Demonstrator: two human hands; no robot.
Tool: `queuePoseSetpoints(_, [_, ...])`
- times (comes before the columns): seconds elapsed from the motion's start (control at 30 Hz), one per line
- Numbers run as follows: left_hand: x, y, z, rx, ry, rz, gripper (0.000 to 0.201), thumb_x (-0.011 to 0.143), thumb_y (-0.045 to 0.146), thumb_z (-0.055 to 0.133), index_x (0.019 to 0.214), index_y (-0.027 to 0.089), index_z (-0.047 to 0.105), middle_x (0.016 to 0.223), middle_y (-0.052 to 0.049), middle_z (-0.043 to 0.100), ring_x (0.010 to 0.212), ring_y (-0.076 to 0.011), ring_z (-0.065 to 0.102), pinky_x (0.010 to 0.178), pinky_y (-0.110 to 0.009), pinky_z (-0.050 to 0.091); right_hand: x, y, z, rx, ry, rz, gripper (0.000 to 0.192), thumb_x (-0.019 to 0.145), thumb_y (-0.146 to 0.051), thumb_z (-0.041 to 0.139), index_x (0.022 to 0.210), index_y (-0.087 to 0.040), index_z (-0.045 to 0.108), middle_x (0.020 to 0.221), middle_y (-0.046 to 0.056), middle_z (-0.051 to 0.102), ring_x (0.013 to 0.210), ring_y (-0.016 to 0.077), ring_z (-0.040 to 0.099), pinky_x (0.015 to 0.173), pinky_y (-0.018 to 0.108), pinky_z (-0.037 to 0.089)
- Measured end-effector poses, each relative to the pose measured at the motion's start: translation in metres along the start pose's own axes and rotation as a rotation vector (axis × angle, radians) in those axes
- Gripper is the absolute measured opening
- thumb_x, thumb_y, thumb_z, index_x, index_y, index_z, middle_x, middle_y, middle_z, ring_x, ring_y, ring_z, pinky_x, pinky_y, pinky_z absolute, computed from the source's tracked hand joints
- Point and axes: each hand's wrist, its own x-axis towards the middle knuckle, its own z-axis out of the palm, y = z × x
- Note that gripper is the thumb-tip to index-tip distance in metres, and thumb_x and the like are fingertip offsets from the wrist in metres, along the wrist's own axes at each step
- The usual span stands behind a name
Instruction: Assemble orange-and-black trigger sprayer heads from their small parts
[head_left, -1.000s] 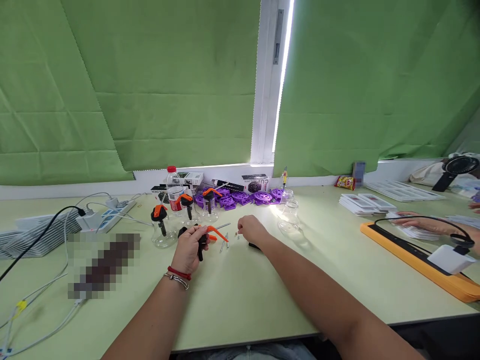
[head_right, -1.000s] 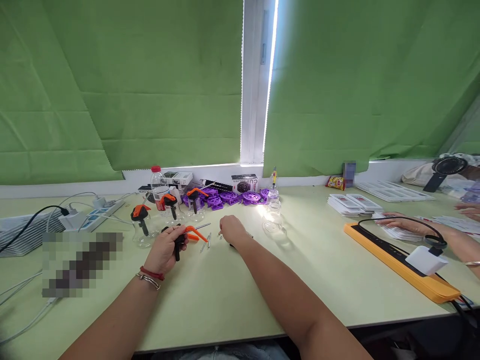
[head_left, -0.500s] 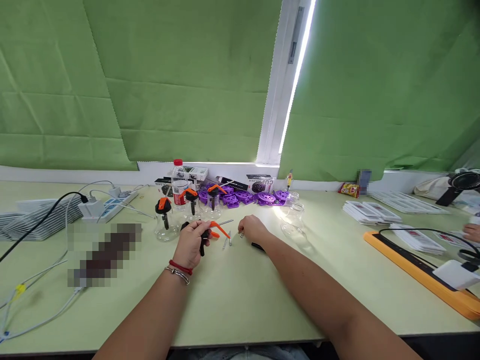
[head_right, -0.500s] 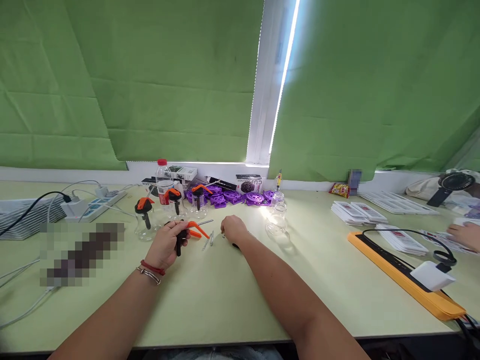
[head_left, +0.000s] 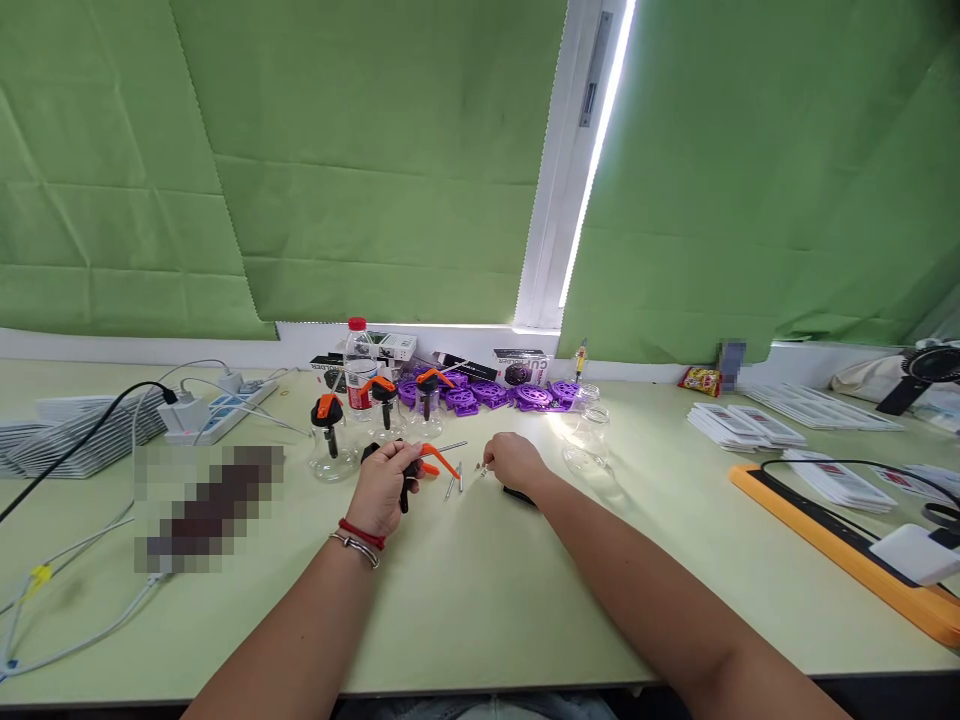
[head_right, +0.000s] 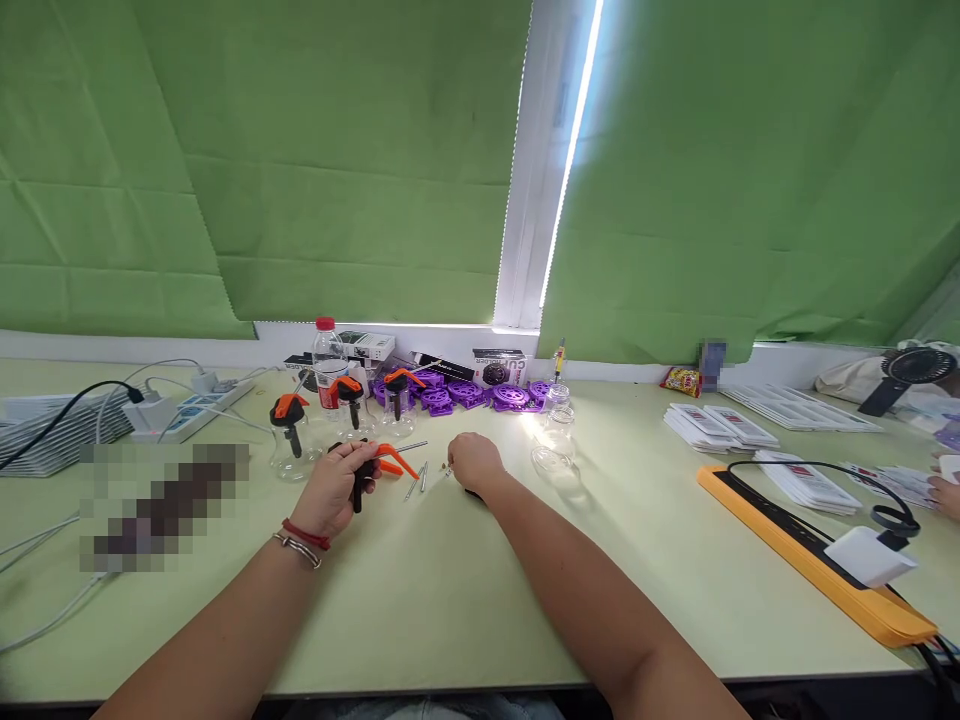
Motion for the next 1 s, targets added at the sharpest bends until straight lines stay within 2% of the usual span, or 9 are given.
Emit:
queuePoseSetpoints(0.13, [0.0, -0.001, 0.0, 0.011, 0.0, 0.005, 0.029, 0.059, 0.035, 0.074, 0.068, 0.015, 0.056, 0.054, 0.002, 0.053, 0.046, -0.009, 0.051, 0.041, -0.02, 0.032, -0.009, -0.006, -0.001, -0.042, -0.046, 0.006, 0.017, 0.074, -0.012, 0.059, 0.08, -0.019, 0.073, 0.088, 0.01, 0.068, 0.087, 0.0218, 0.059, 0.067, 0.027, 0.039])
queuePoseSetpoints(0.3, [0.0, 0.0, -0.001, 0.014, 0.0, -0.003, 0.03, 0.058, 0.035, 0.075, 0.07, 0.014, 0.057, 0.055, 0.002, 0.054, 0.047, -0.0089, 0.051, 0.041, -0.019, 0.033, -0.011, -0.011, 0.002, -0.061, -0.062, 0.003, 0.02, 0.078, -0.017, 0.056, 0.089, -0.021, 0.073, 0.09, 0.009, 0.068, 0.089, 0.0209, 0.059, 0.07, 0.026, 0.038])
queuePoseSetpoints(0.43, [-0.001, 0.001, 0.0, 0.023, -0.003, -0.006, 0.03, 0.059, 0.036, 0.074, 0.071, 0.014, 0.057, 0.056, 0.002, 0.054, 0.048, -0.0094, 0.052, 0.041, -0.019, 0.033, -0.01, -0.015, 0.005, -0.069, -0.068, 0.007, 0.021, 0.08, -0.017, 0.053, 0.088, -0.02, 0.072, 0.091, 0.009, 0.067, 0.09, 0.0207, 0.059, 0.068, 0.025, 0.037])
queuePoseSetpoints(0.7, [0.002, -0.002, -0.001, 0.032, 0.0, 0.0, 0.031, 0.059, 0.036, 0.074, 0.072, 0.014, 0.058, 0.056, 0.002, 0.054, 0.049, -0.0096, 0.052, 0.041, -0.02, 0.034, -0.008, -0.025, 0.01, -0.022, -0.027, -0.008, 0.021, 0.078, -0.012, 0.051, 0.08, -0.02, 0.071, 0.093, 0.007, 0.067, 0.088, 0.0189, 0.059, 0.063, 0.024, 0.037])
queuePoseSetpoints(0.83, [0.004, -0.003, -0.002, 0.03, -0.008, -0.004, 0.031, 0.059, 0.035, 0.074, 0.074, 0.013, 0.059, 0.057, 0.002, 0.055, 0.049, -0.0097, 0.052, 0.04, -0.02, 0.034, -0.008, -0.022, 0.006, 0.036, 0.019, -0.012, 0.021, 0.08, -0.014, 0.05, 0.079, -0.019, 0.07, 0.094, 0.006, 0.067, 0.087, 0.0182, 0.059, 0.063, 0.024, 0.038])
queuePoseSetpoints(0.9, [0.004, -0.004, -0.003, 0.026, -0.011, -0.006, 0.031, 0.06, 0.035, 0.074, 0.074, 0.013, 0.059, 0.057, 0.002, 0.055, 0.049, -0.0097, 0.053, 0.04, -0.019, 0.034, -0.011, -0.019, 0.0, 0.123, 0.064, 0.004, 0.024, 0.085, -0.018, 0.046, 0.089, -0.019, 0.069, 0.097, 0.006, 0.067, 0.089, 0.0171, 0.059, 0.065, 0.024, 0.04])
queuePoseSetpoints(1.0, [0.003, -0.004, -0.003, -0.006, -0.051, -0.015, 0.03, 0.062, 0.035, 0.074, 0.075, 0.014, 0.058, 0.058, 0.001, 0.056, 0.051, -0.0103, 0.054, 0.04, -0.019, 0.035, -0.024, -0.019, -0.007, 0.596, 0.052, 0.064, 0.027, 0.089, -0.028, 0.043, 0.102, -0.016, 0.064, 0.1, 0.008, 0.067, 0.084, 0.0144, 0.061, 0.062, 0.022, 0.042])
